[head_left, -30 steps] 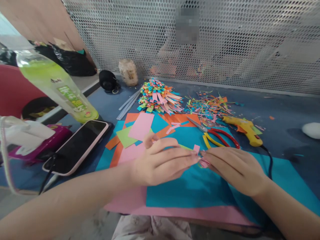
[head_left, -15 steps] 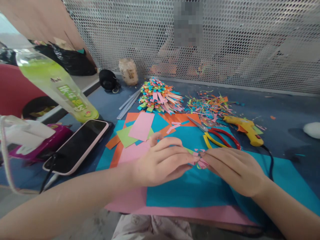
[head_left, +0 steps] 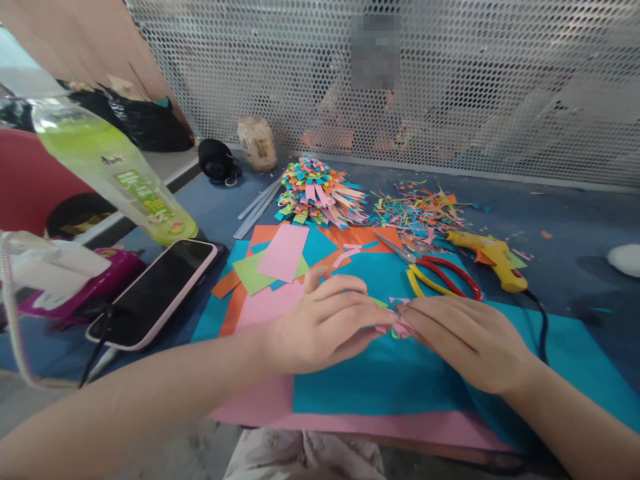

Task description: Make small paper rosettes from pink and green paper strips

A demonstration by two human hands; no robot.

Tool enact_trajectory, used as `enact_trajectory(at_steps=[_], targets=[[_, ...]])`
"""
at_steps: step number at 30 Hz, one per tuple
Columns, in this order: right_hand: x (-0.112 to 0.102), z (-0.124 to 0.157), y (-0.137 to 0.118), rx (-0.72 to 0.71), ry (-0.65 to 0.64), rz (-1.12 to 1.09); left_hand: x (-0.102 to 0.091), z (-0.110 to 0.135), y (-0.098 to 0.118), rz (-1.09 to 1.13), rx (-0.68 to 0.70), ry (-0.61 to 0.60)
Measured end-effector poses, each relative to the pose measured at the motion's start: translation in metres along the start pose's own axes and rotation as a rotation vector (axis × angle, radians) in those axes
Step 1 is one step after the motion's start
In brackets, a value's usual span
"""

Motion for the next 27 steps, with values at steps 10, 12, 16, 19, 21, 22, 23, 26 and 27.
enact_trajectory(at_steps=[10,12,16,19,21,22,23,26,27], targets=[[0.004,0.002,0.001,0.014,-0.001,-0.016,0.005,0.003,-0.004,-0.004,-0.055,-0.049],[0.004,0.002,0.001,0.016,0.0,-0.016,0.005,0.003,-0.003,-0.006,-0.042,-0.049],[0.004,0.003,0.0,0.008,-0.001,-0.017,0.003,0.002,-0.002,-0.006,-0.033,-0.042],[0.005,0.003,0.0,0.009,-0.011,-0.018,0.003,0.002,-0.002,0.0,-0.034,-0.047],[0.006,0.003,0.001,0.026,-0.018,-0.024,0.002,0.001,-0.002,0.001,-0.039,-0.045],[0.006,0.003,0.001,0.037,-0.016,-0.025,0.001,0.001,-0.002,0.001,-0.042,-0.041],[0.006,0.002,0.002,0.046,-0.01,-0.021,0.001,0.001,-0.002,0.004,-0.048,-0.038],[0.009,0.001,0.004,0.104,-0.015,-0.051,0.002,0.001,-0.005,0.048,-0.099,-0.048],[0.01,0.001,0.006,0.145,-0.035,-0.099,0.003,0.001,-0.007,0.081,-0.139,-0.06]])
Point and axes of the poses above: each hand's wrist, its own z-axis away from the middle knuckle, its own x-axis out of the palm, y = z × x, the point moved 5 cm from there along -z, towards the middle knuckle, and after that the axes turned 2 degrees about z, right-handed, at the moved point
